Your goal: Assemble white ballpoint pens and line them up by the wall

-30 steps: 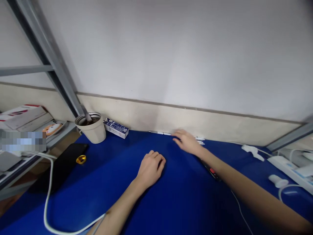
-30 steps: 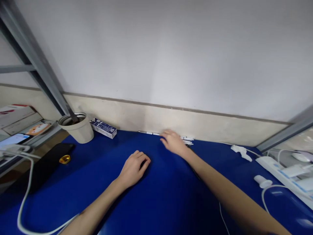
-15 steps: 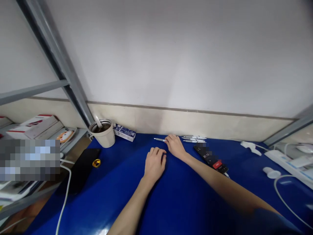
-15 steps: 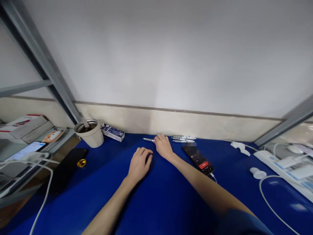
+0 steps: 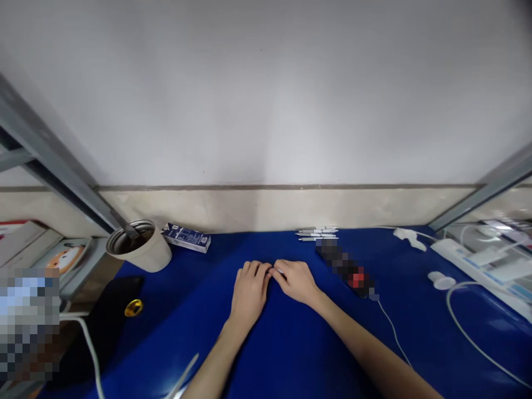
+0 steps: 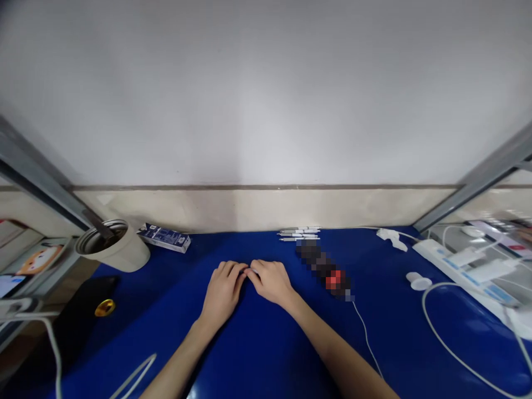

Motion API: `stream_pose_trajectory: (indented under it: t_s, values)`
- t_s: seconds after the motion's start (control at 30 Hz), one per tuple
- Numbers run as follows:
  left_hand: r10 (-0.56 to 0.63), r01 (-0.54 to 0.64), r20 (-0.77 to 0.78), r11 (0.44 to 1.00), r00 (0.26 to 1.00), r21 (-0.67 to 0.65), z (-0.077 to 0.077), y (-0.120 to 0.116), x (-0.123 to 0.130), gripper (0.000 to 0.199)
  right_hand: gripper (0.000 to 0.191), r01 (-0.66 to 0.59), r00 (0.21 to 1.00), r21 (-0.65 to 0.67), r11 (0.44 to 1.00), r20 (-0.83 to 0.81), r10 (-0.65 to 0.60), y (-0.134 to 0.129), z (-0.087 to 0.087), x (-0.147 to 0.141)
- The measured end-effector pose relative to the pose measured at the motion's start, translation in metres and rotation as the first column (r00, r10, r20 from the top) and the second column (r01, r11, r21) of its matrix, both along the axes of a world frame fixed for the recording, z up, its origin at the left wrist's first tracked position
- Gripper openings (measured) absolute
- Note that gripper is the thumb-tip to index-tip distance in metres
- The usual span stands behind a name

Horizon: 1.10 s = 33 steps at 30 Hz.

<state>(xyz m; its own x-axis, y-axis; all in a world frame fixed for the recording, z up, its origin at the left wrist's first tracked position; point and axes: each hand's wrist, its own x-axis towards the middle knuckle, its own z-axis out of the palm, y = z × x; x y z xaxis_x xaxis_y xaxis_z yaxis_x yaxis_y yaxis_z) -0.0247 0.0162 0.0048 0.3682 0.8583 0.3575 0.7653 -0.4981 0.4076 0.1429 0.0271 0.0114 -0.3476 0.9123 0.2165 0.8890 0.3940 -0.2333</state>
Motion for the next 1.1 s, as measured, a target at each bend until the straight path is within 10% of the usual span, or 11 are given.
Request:
stream_pose_trajectory:
  t_s: [0.8,0.97,1.1]
  values:
    - [-0.105,0.115,0.053,0.965,0.993,-0.234,0.005,0.0,-0.001,0.04,0.046,-0.066,0.995,0.094,0.993,0.086,0.058,-0.005,-0.018,0.008]
    - [0.052,-0.032,0.165,0.992,0.985,-0.121,0.01,-0.001,0.0,0.027,0.045,-0.058,0.996,0.076,0.995,0.065,0.053,-0.007,-0.014,0.01]
    - [0.335,-0.367,0.328,0.929,0.883,0.039,0.027,0.006,-0.037,0.022,0.046,-0.08,0.995,0.07,0.994,0.064,0.075,-0.009,-0.01,0.011]
